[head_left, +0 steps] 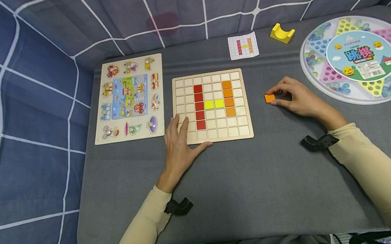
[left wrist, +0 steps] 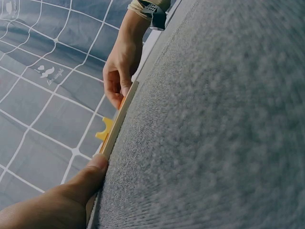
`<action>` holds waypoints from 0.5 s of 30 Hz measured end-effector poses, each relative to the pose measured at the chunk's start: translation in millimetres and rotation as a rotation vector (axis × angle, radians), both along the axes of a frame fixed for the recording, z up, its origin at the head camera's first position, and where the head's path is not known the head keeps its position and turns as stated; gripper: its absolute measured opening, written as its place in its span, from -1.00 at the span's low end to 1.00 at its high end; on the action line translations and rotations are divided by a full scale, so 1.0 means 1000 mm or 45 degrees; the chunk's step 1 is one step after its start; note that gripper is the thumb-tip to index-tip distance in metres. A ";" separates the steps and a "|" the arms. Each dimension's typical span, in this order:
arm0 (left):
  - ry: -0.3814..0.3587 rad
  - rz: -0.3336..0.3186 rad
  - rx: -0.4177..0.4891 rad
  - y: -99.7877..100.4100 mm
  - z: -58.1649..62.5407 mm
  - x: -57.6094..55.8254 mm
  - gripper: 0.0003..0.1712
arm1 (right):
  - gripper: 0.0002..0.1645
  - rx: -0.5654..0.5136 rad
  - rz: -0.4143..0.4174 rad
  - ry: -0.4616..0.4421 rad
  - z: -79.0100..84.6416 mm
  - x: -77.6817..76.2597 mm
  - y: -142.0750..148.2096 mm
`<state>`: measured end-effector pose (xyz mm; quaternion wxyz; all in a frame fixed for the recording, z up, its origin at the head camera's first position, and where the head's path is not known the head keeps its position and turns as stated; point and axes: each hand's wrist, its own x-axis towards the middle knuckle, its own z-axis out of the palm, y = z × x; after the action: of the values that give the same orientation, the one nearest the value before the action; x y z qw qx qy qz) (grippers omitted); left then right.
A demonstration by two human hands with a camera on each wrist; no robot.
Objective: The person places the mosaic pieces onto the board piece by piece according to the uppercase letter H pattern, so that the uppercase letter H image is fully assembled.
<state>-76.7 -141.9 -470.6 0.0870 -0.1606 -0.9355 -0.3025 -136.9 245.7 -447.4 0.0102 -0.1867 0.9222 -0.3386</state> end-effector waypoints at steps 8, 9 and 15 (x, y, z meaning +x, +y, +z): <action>0.008 0.000 -0.005 0.000 0.000 0.000 0.19 | -0.61 -0.054 0.074 0.059 0.004 0.006 -0.025; 0.007 0.000 -0.006 0.000 0.000 0.000 0.19 | -0.61 -0.065 0.095 0.066 0.004 0.007 -0.030; 0.008 0.000 -0.007 0.000 0.000 0.000 0.19 | -0.60 -0.122 0.237 0.110 0.007 0.015 -0.066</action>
<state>-77.0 -141.6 -470.5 0.0896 -0.1619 -0.9360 -0.2993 -122.2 179.5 -440.4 -0.0071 -0.2862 0.8831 -0.3717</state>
